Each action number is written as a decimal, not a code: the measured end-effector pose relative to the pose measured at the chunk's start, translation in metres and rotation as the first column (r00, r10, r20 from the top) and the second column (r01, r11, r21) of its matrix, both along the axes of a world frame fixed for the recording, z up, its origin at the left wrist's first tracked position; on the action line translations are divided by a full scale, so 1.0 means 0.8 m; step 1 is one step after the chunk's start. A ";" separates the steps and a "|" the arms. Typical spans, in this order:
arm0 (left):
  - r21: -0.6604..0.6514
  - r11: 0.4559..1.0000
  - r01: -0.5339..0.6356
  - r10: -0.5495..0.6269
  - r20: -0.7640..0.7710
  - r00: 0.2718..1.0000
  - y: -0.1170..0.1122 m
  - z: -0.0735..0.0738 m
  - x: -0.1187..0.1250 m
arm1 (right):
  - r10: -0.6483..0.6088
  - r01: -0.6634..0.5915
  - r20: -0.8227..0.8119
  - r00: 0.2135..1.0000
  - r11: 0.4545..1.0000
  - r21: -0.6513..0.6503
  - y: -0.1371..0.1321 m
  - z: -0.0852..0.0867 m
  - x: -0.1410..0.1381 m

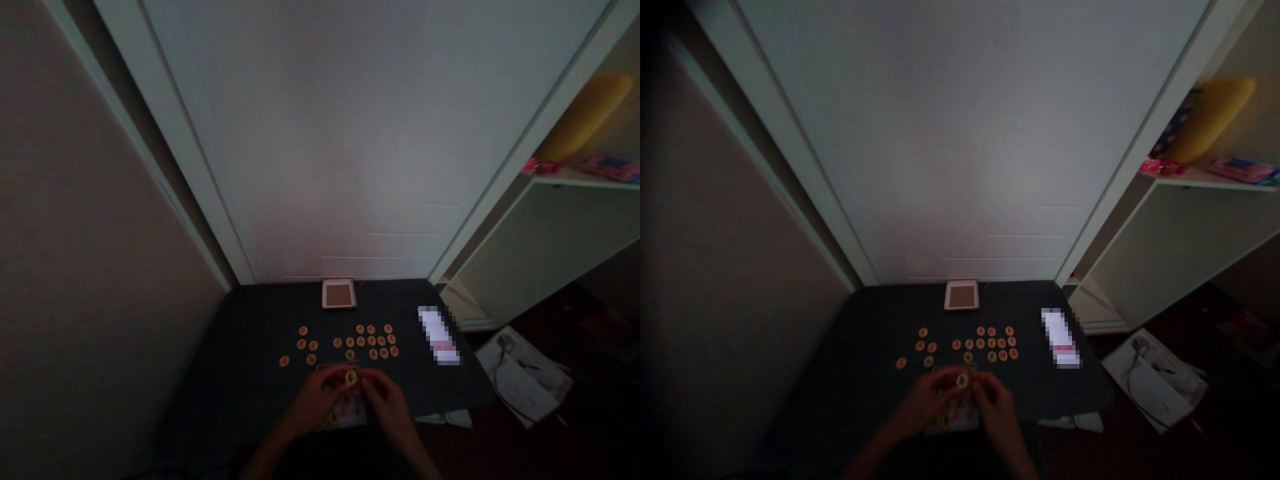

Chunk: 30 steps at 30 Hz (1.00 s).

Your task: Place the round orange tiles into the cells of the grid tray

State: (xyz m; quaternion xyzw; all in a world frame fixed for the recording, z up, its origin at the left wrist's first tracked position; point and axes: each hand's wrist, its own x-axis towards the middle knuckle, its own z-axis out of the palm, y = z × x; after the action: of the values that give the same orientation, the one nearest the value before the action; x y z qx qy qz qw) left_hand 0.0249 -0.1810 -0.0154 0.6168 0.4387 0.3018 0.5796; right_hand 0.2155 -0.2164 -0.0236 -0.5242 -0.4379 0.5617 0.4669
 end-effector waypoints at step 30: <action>0.461 0.839 0.290 0.000 -0.531 0.847 -0.010 -0.008 0.013 | -0.165 0.172 0.065 0.984 0.978 -0.115 -0.034 -0.060 0.033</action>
State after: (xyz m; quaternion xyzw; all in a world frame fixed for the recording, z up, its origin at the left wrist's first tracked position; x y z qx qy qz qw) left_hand 0.0356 -0.1892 -0.0221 0.8411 0.4271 0.1889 0.2731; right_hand 0.2415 -0.2439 -0.0719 -0.6020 -0.3698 0.5308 0.4681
